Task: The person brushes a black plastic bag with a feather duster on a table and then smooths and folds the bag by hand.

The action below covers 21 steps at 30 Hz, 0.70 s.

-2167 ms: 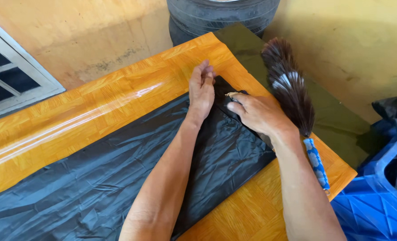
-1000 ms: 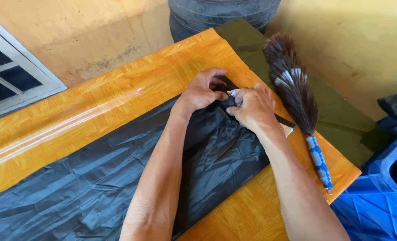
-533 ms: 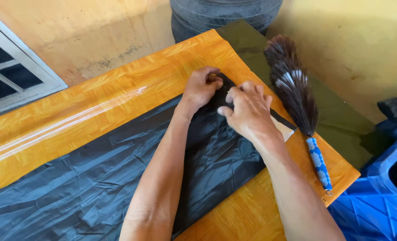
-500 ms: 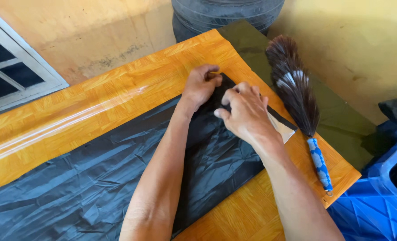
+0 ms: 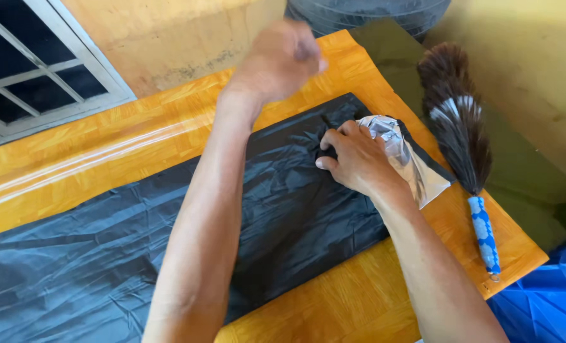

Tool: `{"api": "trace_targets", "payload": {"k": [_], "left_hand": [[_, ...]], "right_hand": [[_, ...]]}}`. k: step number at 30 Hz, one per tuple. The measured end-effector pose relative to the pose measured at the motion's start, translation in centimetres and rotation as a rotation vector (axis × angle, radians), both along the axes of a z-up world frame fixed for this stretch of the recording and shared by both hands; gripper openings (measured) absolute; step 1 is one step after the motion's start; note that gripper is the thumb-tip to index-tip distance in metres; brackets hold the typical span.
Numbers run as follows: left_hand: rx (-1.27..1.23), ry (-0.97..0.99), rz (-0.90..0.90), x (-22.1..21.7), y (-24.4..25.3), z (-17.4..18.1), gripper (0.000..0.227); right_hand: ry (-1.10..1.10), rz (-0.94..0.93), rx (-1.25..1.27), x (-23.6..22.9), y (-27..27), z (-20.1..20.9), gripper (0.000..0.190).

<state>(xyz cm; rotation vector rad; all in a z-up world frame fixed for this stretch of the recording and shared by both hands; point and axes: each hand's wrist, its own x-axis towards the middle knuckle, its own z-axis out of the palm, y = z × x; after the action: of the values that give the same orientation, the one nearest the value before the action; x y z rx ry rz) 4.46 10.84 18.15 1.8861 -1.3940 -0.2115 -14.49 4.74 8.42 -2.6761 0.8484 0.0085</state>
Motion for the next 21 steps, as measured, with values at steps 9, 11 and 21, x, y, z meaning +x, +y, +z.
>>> {"api": "trace_targets", "payload": {"k": [9,11,21], "left_hand": [[0.507,-0.341,-0.036,-6.2,10.4,-11.2,0.063],[0.551,-0.322,0.018,-6.0,13.8,-11.0,0.067],[0.723,-0.372,0.489,-3.7,33.3,-12.3,0.082]], "right_hand": [[0.158,0.053,0.008,0.1,-0.3,1.5,0.078],[0.186,0.039,0.018,0.1,0.2,2.2,0.077],[0.258,-0.033,0.005,1.0,1.1,1.6,0.08]]}}
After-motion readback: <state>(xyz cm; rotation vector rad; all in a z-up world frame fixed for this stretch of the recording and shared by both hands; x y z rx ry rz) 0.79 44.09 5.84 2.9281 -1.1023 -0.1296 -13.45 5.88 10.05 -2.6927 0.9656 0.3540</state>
